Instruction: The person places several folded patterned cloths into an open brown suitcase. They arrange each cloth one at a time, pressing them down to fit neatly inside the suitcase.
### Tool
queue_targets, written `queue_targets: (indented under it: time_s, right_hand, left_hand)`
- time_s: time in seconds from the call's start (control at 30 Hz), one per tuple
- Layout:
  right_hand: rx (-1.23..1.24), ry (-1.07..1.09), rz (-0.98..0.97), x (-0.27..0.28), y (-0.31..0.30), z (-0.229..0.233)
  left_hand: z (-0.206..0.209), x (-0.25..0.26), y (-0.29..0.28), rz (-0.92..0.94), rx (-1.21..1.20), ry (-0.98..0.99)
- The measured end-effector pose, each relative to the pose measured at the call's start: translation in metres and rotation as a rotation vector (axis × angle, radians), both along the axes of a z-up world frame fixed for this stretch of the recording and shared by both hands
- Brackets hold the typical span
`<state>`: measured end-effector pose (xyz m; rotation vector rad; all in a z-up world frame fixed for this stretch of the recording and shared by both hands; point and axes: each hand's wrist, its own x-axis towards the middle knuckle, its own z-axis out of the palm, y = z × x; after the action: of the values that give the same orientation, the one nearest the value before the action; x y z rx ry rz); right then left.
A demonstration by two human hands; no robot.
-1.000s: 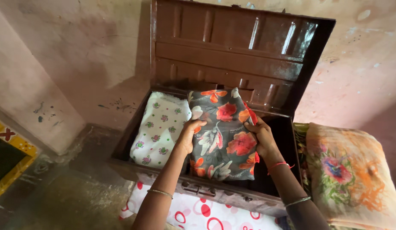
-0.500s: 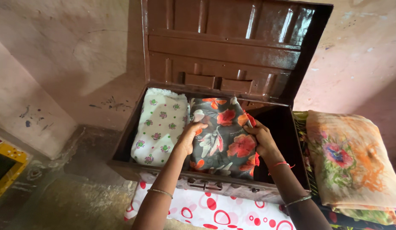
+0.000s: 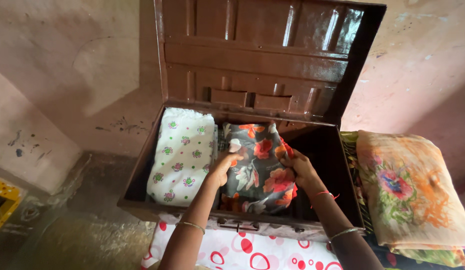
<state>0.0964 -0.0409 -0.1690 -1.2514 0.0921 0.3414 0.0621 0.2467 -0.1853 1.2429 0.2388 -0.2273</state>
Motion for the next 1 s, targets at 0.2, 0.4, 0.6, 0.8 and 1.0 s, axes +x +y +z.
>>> queue_targets:
  time_s: [0.2, 0.4, 0.6, 0.8, 1.0]
  right_hand:
    - [-0.046, -0.012, 0.060, 0.032, -0.009, -0.050]
    - [-0.199, 0.094, 0.042, 0.047, -0.009, -0.060]
    - [-0.267, 0.113, 0.041, 0.051, -0.002, -0.061]
    - [-0.211, 0.017, 0.084, 0.056, -0.001, -0.089]
    - [-0.309, 0.076, 0.045, 0.063, 0.009, -0.106]
  left_hand:
    - [-0.034, 0.020, 0.002, -0.024, 0.015, -0.063]
    - [-0.051, 0.039, 0.004, -0.058, 0.045, -0.059]
    - [-0.069, 0.059, 0.005, -0.014, 0.153, -0.033]
    - [-0.108, 0.075, 0.011, -0.049, 0.247, 0.004]
    - [-0.130, 0.074, 0.011, -0.025, 0.255, -0.026]
